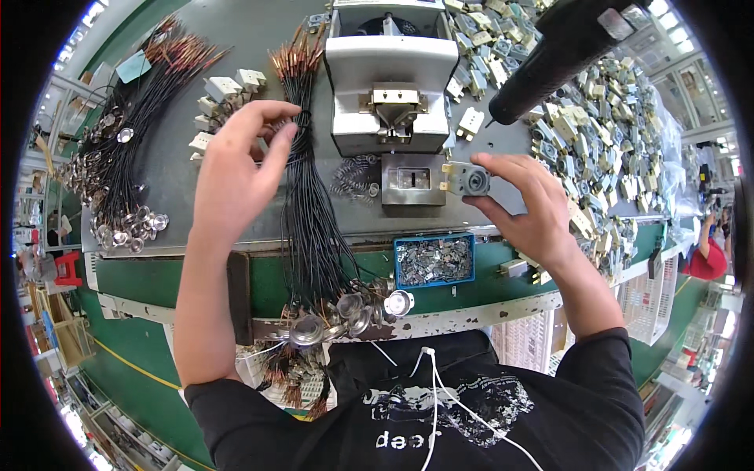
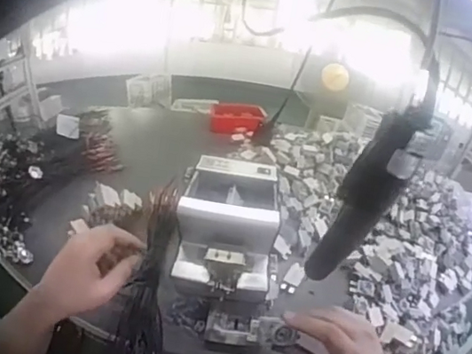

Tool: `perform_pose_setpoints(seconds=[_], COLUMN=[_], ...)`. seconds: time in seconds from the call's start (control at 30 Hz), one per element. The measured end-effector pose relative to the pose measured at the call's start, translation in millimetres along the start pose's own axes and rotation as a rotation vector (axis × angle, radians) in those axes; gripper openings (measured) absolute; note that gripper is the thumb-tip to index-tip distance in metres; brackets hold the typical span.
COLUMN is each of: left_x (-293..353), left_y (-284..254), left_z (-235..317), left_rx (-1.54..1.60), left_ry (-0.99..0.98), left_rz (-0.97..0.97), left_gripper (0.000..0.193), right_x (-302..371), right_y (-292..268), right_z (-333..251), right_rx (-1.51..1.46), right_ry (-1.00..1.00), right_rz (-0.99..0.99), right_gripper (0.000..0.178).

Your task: Assembling electronic components by attaching wires to connectors using an assembly jig and a handheld power tool on a factory production line.

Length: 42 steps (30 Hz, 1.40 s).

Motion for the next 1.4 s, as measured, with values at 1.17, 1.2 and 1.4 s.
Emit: perform_pose_setpoints(seconds=[1.17,1.2,1.4], left_x=[67.4,66.6,58.8], left_y=[-2.7,-3.0,-6.0], left_z=[-46.0,-50.2,-64.2], left_rx=[-0.201,-0.202,0.081], left_ry=[-0.322,-0.356,-0.516], left_rz=[-0.627,-0.661,-0.804], left_gripper=[0.027,0.027,0.025], right_x=[-15.3,-15.8,-21.4], right_y=[65.8,64.4,74.2], right_z=[-2.7,-4.9,-42.6], right_rx=[0.131,0.158,-0.286], right_ry=[-0.008,-0.026,-0.209], right_rz=[-0.170,-0.154,-0.255], right_gripper=[0.033,0.036,0.051])
Point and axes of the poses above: each hand's wrist, its own x-axis away from the middle knuckle, its own y-axis out of the palm, z = x × y, the point moved 6 cm from there along -x, towards the middle knuckle, and after that the axes turned 6 degrees about -y, right-handed, at the moved point
